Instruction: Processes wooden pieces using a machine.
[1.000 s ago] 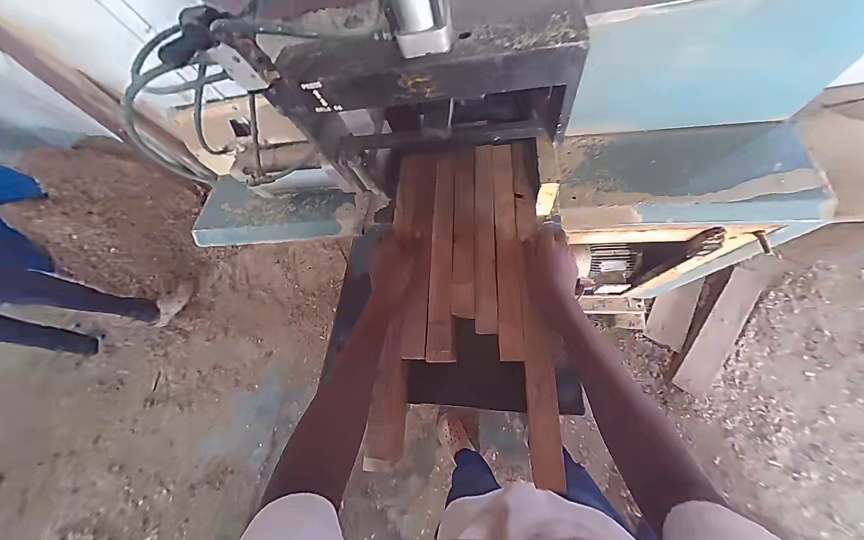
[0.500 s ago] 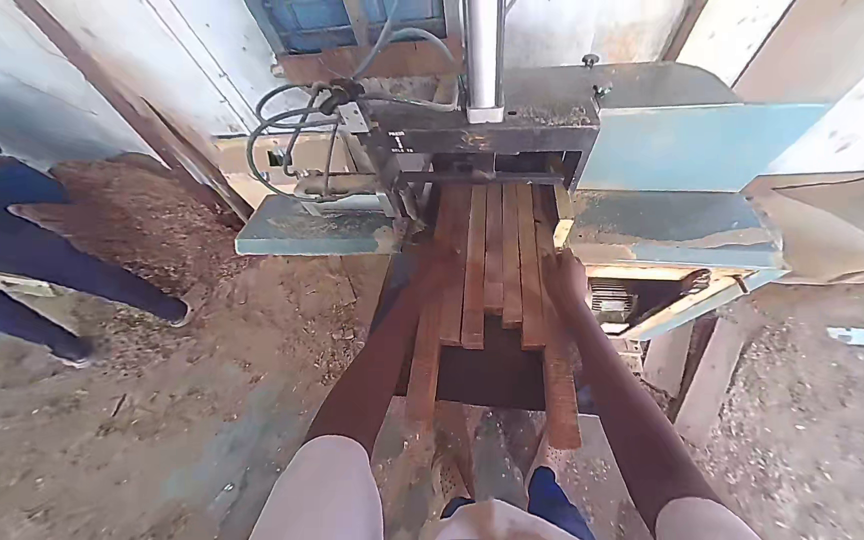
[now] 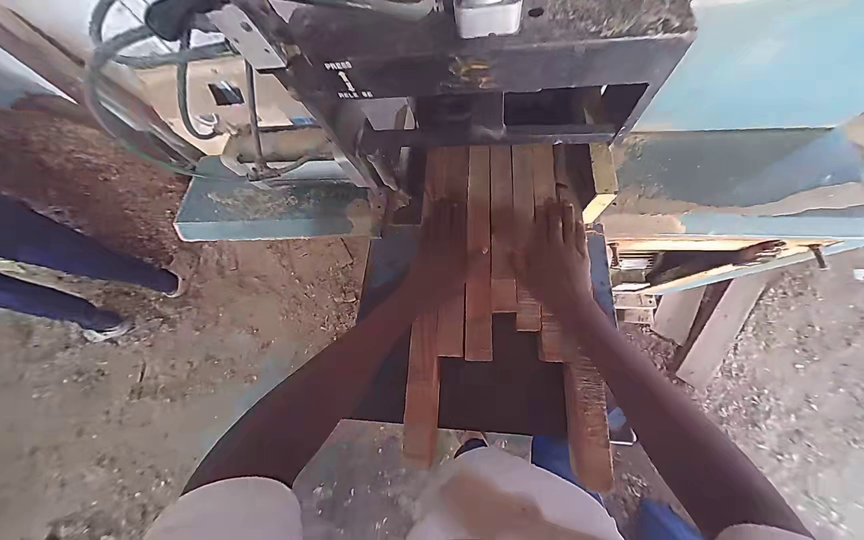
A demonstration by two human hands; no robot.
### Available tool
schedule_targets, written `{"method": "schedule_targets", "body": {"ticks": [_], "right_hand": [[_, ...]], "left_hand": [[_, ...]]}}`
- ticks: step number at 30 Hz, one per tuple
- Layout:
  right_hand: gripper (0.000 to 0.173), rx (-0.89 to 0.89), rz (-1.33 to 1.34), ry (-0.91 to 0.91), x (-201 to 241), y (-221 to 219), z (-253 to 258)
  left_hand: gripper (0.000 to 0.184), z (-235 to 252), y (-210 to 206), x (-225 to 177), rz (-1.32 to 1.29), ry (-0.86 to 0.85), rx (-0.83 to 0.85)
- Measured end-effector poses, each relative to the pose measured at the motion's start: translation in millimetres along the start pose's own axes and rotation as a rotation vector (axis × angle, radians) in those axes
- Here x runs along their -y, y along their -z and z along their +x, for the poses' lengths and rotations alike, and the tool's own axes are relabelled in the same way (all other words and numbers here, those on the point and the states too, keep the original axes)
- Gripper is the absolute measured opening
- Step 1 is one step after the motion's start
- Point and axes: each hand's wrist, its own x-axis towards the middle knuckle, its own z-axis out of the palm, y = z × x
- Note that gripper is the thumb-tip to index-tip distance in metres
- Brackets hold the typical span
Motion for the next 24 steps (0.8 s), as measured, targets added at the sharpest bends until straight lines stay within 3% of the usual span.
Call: {"method": "schedule_targets", "body": {"ticks": [5,20,24], "right_hand": [[0.085,-0.011,-0.036,-0.003,-1,-1,29],[0.087,0.004,-0.066,-0.006,1,-4,45],[0.074,-0.016,-0.009,-0.029,-1,1,90]], "left_hand": [[0.091,32,4,11,0.002,0.003,0.007],[0.093,43,6,14,0.048,0.032,0.032],[0.09,90,4,33,-0.07,0.031,-0.006]]}}
